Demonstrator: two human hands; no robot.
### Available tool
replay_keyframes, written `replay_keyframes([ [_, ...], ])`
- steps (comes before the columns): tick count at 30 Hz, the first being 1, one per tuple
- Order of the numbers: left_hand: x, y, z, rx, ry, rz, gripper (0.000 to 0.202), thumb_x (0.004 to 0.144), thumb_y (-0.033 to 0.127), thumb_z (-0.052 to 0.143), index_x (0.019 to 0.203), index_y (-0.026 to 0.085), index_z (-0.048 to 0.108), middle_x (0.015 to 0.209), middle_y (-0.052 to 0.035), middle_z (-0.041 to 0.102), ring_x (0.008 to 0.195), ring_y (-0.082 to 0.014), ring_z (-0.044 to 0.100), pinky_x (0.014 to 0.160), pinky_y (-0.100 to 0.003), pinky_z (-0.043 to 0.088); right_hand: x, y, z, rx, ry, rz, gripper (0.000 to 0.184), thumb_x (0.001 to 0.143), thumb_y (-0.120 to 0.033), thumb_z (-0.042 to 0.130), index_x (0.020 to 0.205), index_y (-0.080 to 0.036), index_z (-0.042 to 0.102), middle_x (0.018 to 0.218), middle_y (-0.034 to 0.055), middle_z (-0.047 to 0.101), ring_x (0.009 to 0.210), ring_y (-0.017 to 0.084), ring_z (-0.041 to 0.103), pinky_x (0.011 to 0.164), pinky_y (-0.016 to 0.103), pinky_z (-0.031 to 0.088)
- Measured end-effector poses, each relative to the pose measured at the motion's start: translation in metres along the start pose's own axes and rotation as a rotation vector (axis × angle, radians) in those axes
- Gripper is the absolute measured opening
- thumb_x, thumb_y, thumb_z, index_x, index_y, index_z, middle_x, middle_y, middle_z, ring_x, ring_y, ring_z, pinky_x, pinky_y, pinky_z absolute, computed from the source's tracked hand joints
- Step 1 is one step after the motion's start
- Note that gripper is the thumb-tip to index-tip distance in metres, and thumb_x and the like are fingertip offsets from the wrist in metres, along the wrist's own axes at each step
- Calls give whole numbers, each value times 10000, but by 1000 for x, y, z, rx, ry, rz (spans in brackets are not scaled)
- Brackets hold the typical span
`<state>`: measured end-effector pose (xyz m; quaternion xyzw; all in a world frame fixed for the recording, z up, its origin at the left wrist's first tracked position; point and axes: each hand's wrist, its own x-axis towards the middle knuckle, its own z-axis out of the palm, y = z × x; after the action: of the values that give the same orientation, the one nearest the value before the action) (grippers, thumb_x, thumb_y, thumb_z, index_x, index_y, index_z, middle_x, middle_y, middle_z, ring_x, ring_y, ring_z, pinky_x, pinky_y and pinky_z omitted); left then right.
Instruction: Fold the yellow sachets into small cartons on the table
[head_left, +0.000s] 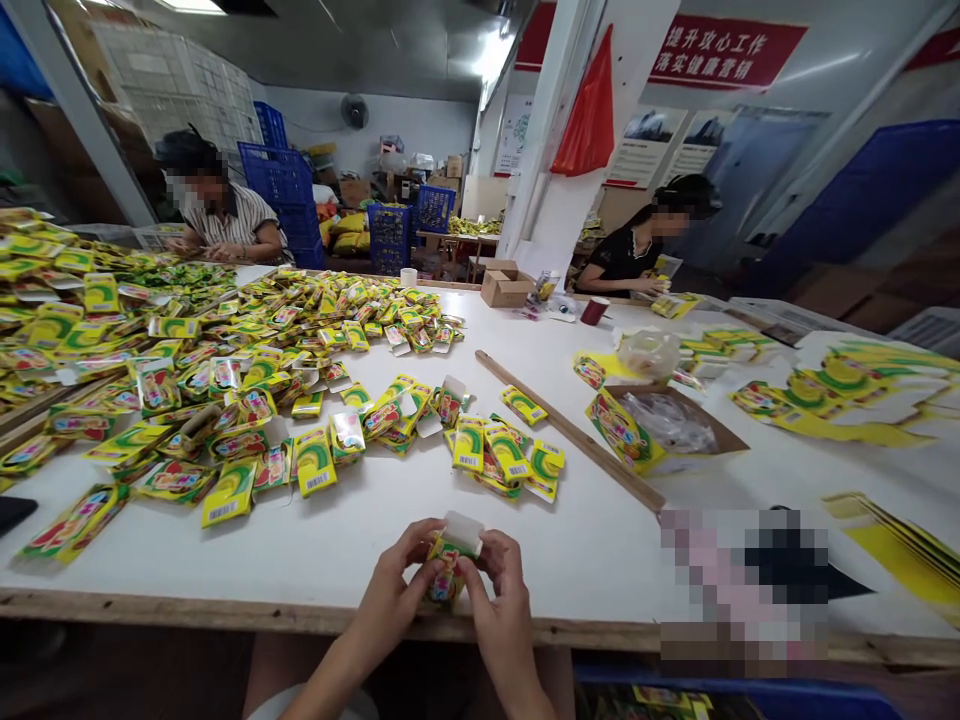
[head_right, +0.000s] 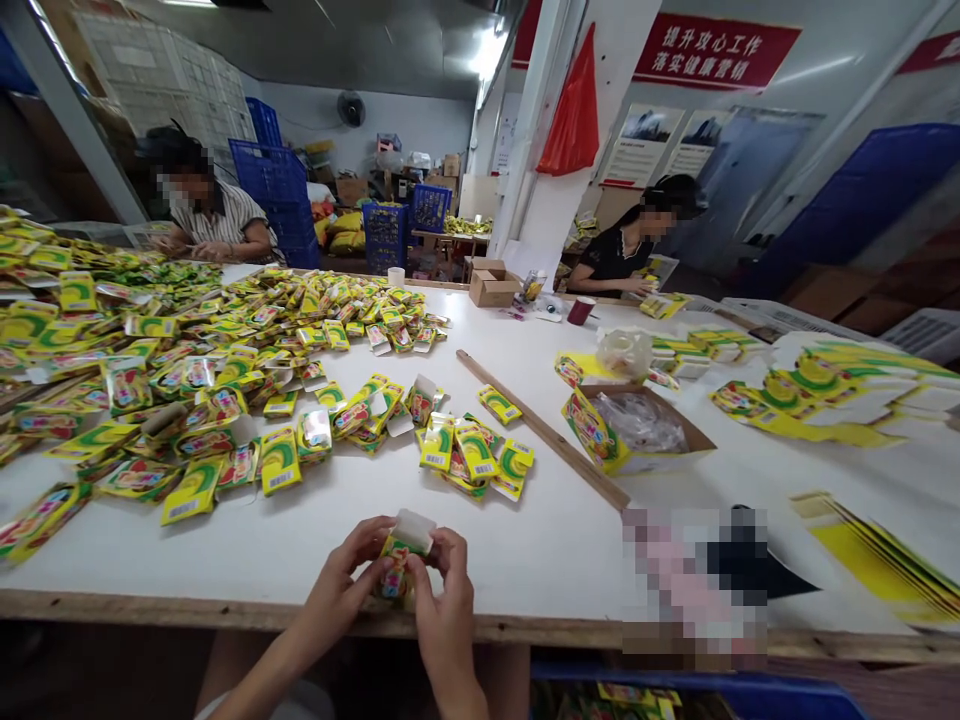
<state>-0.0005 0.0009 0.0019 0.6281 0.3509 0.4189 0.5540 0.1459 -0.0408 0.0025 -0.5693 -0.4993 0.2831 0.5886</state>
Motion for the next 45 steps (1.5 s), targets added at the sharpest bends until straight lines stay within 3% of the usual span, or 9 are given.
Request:
replay_keyframes([
  [6,1,3,-7,-3,-1,-56,238,914,304,555,1142,237,575,1077,-54,692,934,-209,678,802,-302,540,8,0,-2,-70,-141,-28,145,931,-278,521,961,-209,645,919,42,691,844,185,655,768,256,508],
  [9,4,1,-10,19,64,-26,187,899,301,571,1065,218,595,1059,-58,684,962,-218,665,846,-321,529,12,-3,6,-79,-132,-75,170,940,-276,506,902,-207,656,927,49,683,884,191,644,796,267,499],
  [12,6,-2,-10,9,141,20,164,870,282,603,1019,214,589,1069,-61,670,1024,-229,640,908,-345,507,12,0,13,-37,-40,-66,164,921,-270,536,1045,-205,620,954,56,691,871,187,663,767,266,525],
  [15,7,-1,-10,-17,185,33,261,864,261,603,1117,234,542,1023,-49,673,981,-218,646,870,-343,520,10,2,15,-20,5,-50,272,903,-263,556,1166,-204,587,989,65,705,864,190,681,756,271,544],
  [18,8,5,-10,47,135,77,157,879,249,571,1028,217,613,1022,-63,666,988,-222,631,881,-349,505,11,-2,12,-53,-74,-93,174,905,-266,548,1009,-216,678,993,59,704,925,205,665,809,288,532],
  [21,8,12,-12,96,112,119,109,886,259,561,904,194,646,969,-75,664,963,-229,625,870,-353,497,13,-10,11,-64,-131,-117,148,889,-279,578,965,-222,691,1007,61,691,969,215,643,809,291,528],
  [31,8,18,-10,102,197,18,118,863,293,596,889,189,646,846,-36,676,808,-195,626,749,-293,502,17,-16,18,-100,-89,-45,136,888,-302,588,883,-194,670,803,25,691,734,175,641,685,249,510],
  [38,12,18,-7,74,217,-18,165,850,342,609,837,180,638,785,-23,654,724,-174,595,676,-263,485,22,-17,20,-125,-109,-21,169,908,-322,557,853,-187,643,773,23,674,714,171,622,674,252,499],
  [45,3,14,-11,73,158,31,171,880,333,581,879,201,690,897,-60,673,892,-222,626,813,-327,496,12,-8,14,-70,-97,-85,127,887,-291,597,919,-206,685,887,43,704,836,194,665,745,272,539],
])
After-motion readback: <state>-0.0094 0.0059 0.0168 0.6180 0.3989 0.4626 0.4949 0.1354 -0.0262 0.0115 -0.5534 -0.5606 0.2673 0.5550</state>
